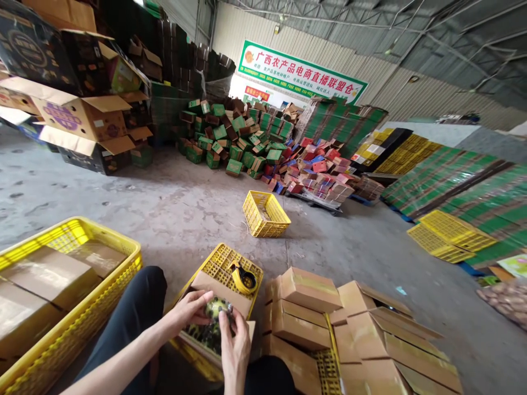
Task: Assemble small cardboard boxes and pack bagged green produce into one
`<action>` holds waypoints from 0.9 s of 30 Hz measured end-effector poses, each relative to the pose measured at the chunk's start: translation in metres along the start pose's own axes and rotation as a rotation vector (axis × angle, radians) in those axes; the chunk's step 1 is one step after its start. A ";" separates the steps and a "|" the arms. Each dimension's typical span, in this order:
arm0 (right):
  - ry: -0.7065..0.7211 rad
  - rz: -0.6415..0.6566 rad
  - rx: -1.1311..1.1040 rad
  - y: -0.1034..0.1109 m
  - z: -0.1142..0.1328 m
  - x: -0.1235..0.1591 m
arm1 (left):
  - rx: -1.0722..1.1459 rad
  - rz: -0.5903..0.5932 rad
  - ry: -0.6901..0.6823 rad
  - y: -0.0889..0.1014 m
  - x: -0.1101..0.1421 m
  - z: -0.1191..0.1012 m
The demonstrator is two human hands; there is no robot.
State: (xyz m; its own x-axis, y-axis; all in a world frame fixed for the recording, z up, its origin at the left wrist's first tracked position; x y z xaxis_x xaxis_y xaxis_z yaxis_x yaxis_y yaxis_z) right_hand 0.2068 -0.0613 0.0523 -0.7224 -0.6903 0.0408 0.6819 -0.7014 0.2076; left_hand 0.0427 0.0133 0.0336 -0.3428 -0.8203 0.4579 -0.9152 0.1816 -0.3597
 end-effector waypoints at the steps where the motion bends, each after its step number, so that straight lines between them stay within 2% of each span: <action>1: -0.033 0.051 -0.035 -0.003 0.000 0.001 | -0.022 0.012 0.011 -0.001 0.000 0.000; 3: -0.101 0.127 -0.107 -0.008 -0.001 0.003 | -0.070 0.039 0.018 -0.003 0.002 -0.002; 4: -0.119 0.125 -0.127 -0.008 -0.001 0.004 | -0.093 0.054 0.017 -0.004 0.004 -0.002; 9: -0.270 0.025 -0.245 -0.005 -0.006 0.006 | -0.185 0.145 0.022 -0.005 0.011 -0.004; 13: -0.346 -0.018 -0.346 -0.003 -0.002 0.013 | -0.107 0.183 -0.077 -0.009 0.009 -0.006; 17: -0.318 0.012 -0.333 -0.005 0.002 0.020 | 0.045 0.090 -0.089 -0.008 0.001 0.001; 21: -0.271 0.005 -0.298 -0.007 -0.006 0.020 | 0.117 -0.007 -0.062 -0.001 -0.006 0.009; 24: -0.146 0.088 -0.302 -0.008 -0.007 0.016 | 0.149 -0.056 -0.035 0.006 -0.011 0.012; 27: -0.031 0.183 -0.220 -0.009 0.000 0.016 | 0.169 -0.035 0.010 0.007 -0.013 0.013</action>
State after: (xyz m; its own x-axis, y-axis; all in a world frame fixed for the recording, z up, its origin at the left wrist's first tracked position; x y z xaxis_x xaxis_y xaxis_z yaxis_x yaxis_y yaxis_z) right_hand 0.1897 -0.0661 0.0507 -0.5862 -0.8053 0.0885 0.8071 -0.5900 -0.0225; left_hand 0.0433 0.0178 0.0147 -0.3141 -0.8187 0.4807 -0.8783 0.0583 -0.4746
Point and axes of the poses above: each hand's wrist, its own x-axis away from the middle knuckle, its own y-axis out of the back of the hand, z = x × y, the point moved 5 cm from there along -x, towards the middle knuckle, and after that the axes turned 13 degrees about -z, right-handed, at the moved point
